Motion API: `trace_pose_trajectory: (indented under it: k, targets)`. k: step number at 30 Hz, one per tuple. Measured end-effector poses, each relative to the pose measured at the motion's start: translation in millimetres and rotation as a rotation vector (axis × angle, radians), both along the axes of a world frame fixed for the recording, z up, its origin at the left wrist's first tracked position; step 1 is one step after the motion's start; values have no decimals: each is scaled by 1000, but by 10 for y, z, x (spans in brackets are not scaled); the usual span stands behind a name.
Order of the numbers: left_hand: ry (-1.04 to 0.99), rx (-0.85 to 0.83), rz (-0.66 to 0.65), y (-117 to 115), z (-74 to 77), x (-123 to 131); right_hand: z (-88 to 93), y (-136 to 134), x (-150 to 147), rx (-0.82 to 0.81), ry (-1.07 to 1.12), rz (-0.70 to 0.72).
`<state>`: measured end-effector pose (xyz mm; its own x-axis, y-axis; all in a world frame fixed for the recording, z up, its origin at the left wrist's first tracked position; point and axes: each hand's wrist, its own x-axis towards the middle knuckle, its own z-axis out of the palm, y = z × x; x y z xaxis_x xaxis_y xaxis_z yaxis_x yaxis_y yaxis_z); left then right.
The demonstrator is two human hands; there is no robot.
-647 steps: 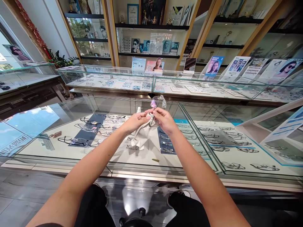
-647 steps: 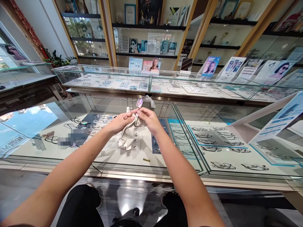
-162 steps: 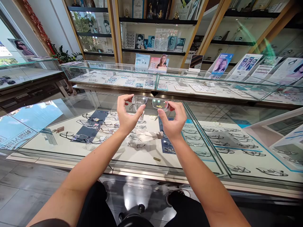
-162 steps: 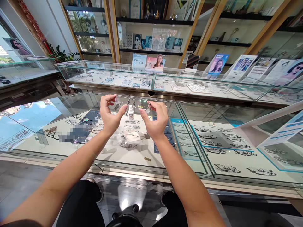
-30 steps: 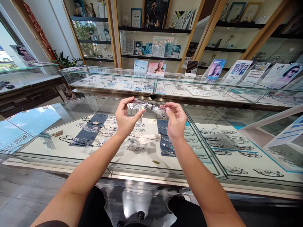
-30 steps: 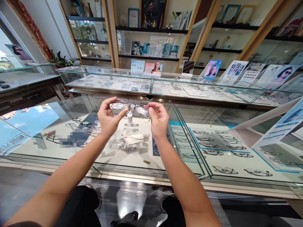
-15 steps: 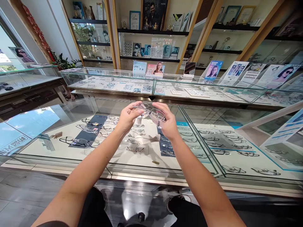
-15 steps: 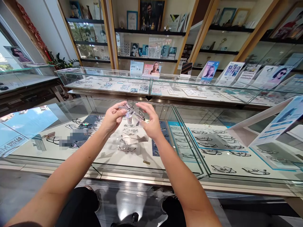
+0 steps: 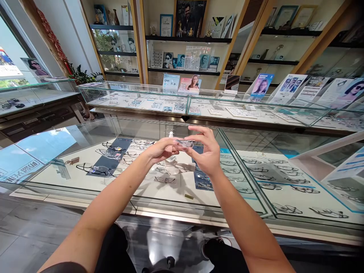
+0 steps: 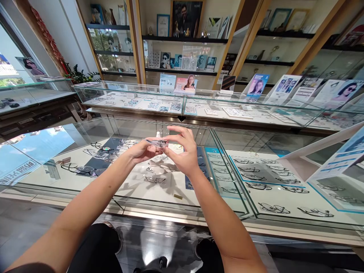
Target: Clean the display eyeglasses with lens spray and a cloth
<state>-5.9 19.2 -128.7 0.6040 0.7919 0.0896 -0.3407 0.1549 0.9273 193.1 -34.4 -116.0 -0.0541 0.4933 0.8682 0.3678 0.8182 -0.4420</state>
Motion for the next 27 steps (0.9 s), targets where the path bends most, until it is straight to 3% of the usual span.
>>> trace_pose_trajectory:
  k: [4, 7, 9, 13, 16, 19, 21, 23, 26, 27]
  targets:
    - [31, 18, 33, 41, -14, 71, -27, 97, 49, -51, 106, 73]
    - [68, 198, 257, 7, 6, 152, -28, 199, 139, -140, 263, 141]
    - [126, 369, 467, -105, 39, 153, -3, 237, 184, -195, 327, 169]
    - [303, 687, 646, -553, 151, -130, 92, 188, 184, -322, 275, 213]
    - [489, 937, 792, -825, 207, -676, 166, 119, 67, -446, 219, 250]
    - [703, 992, 967, -819, 157, -1468, 247, 124, -219, -623, 95, 258]
    - [877, 883, 1100, -716, 48, -2035, 303, 170, -524, -724, -17, 270]
    - [1081, 671, 1203, -622, -113, -2541, 342, 234, -904, -775, -83, 303]
    - [1461, 321, 1221, -573, -385, -3060, 338, 348, -1517, -847, -205, 374]
    - [1503, 266, 1221, -574, -467, -3159, 318, 389, -1710, -871, -243, 384]
